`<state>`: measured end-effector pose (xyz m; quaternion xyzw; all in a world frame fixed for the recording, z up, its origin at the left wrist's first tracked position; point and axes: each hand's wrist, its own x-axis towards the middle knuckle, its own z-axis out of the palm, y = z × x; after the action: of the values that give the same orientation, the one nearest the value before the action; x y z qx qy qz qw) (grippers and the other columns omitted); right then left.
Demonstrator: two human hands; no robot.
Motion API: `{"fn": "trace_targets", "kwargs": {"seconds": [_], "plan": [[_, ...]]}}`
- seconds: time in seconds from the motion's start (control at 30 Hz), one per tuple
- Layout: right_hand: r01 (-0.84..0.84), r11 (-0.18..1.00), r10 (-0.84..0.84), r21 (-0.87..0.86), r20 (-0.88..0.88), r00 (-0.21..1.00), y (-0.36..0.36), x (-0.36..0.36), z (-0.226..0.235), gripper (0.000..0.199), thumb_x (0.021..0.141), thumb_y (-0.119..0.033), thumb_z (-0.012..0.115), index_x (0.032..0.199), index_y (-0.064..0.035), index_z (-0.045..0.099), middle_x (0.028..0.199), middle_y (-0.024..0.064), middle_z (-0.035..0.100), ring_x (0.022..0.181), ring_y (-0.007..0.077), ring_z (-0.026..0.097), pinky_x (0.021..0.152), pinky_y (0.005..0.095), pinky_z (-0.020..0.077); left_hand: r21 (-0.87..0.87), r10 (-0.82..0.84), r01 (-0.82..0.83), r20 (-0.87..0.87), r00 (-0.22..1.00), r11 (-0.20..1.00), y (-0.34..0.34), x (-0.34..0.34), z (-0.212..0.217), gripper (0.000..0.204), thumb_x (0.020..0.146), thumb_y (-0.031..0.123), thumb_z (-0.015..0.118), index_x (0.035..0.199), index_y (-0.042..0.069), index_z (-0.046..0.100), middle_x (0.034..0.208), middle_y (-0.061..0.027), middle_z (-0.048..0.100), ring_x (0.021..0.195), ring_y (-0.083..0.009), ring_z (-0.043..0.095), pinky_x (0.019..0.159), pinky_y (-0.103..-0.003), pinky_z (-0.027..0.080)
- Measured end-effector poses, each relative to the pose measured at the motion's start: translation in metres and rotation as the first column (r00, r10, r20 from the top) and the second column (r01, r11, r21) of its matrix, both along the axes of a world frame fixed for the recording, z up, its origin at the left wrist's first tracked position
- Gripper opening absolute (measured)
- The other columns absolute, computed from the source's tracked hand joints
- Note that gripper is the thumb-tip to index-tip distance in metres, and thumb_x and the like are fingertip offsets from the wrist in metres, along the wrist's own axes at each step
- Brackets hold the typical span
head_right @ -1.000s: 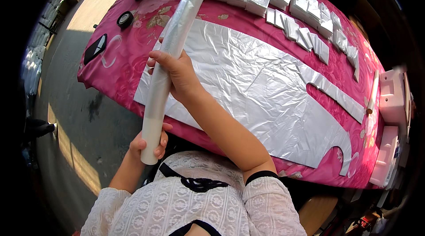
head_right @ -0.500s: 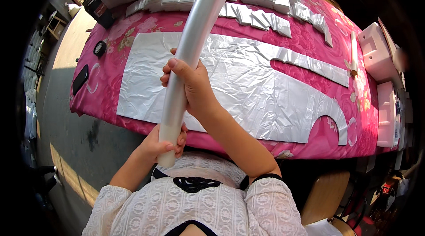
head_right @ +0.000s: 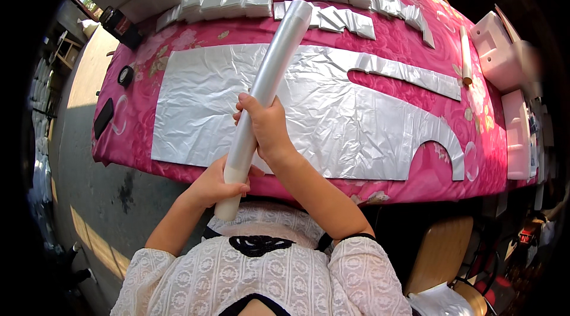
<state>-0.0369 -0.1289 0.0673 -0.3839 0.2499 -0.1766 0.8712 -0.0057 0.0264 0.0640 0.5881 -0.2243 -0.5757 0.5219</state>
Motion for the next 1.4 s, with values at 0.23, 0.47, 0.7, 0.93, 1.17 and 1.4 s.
{"fn": "trace_targets", "kwargs": {"seconds": [0.23,0.47,0.7,0.93,1.17,1.4], "plan": [[0.016,0.999,-0.017,-0.049,-0.019,1.000,0.004,0.000,-0.004,0.048,0.078,-0.024,0.069,0.109,0.0003,0.042,0.086,0.0086,0.052,0.072,0.0147,0.055,0.066,0.0291,0.0502,-0.106,0.187,-0.194,-0.075,0.979,0.975,-0.006,-0.009,-0.003,0.070,0.073,0.043,0.071,0.119,0.001,0.039,0.086,-0.0073,0.058,0.071,-0.0123,0.058,0.064,-0.028,0.049],[0.033,0.998,-0.030,0.048,-0.068,0.997,0.002,-0.003,-0.035,0.047,0.076,-0.020,0.070,0.110,0.0017,0.044,0.091,0.0093,0.054,0.081,0.0171,0.057,0.069,0.0309,0.0497,0.147,0.152,-0.140,-0.073,0.986,0.979,0.002,0.005,-0.027,0.070,0.082,0.056,0.056,0.126,0.005,0.039,0.083,-0.0068,0.057,0.066,-0.0125,0.057,0.058,-0.026,0.050],[0.145,0.989,-0.145,0.027,-0.030,0.989,-0.133,0.002,-0.051,0.034,0.079,-0.019,0.068,0.105,-0.0025,0.053,0.095,0.0065,0.059,0.090,0.0170,0.057,0.083,0.0293,0.0458,0.112,-0.048,0.108,-0.442,0.896,0.988,0.058,0.008,-0.040,0.077,0.070,0.059,0.069,0.117,0.001,0.050,0.071,-0.0027,0.055,0.058,-0.0103,0.055,0.051,-0.025,0.048],[-0.431,0.814,0.247,-0.390,-0.439,0.864,-0.163,-0.015,-0.036,0.033,0.083,-0.029,0.063,0.103,-0.0035,0.059,0.089,0.0026,0.061,0.063,0.0084,0.052,0.056,0.0205,0.0420,0.115,0.031,0.051,-0.617,0.787,0.992,0.089,0.000,-0.059,0.077,0.068,0.050,0.074,0.119,-0.002,0.049,0.071,-0.0027,0.055,0.057,-0.0109,0.054,0.050,-0.025,0.047],[-0.706,0.595,0.478,-0.385,-0.537,0.695,-0.158,-0.006,-0.033,0.031,0.083,-0.033,0.064,0.096,-0.0042,0.064,0.075,-0.0002,0.058,0.064,0.0082,0.054,0.058,0.0223,0.0442,0.137,0.009,0.091,-0.596,0.803,0.986,0.085,0.005,-0.058,0.072,0.072,0.046,0.073,0.121,0.000,0.047,0.074,-0.0027,0.054,0.060,-0.0110,0.054,0.053,-0.026,0.048],[-0.656,0.587,0.393,-0.475,-0.541,0.743,-0.147,-0.005,-0.028,0.012,0.083,-0.012,0.064,0.085,-0.0009,0.065,0.073,0.0025,0.061,0.064,0.0091,0.055,0.056,0.0232,0.0463,0.135,0.012,0.068,-0.521,0.854,0.989,0.086,0.005,-0.058,0.075,0.070,0.048,0.074,0.121,0.000,0.046,0.077,-0.0054,0.058,0.061,-0.0117,0.056,0.054,-0.025,0.049]]}}
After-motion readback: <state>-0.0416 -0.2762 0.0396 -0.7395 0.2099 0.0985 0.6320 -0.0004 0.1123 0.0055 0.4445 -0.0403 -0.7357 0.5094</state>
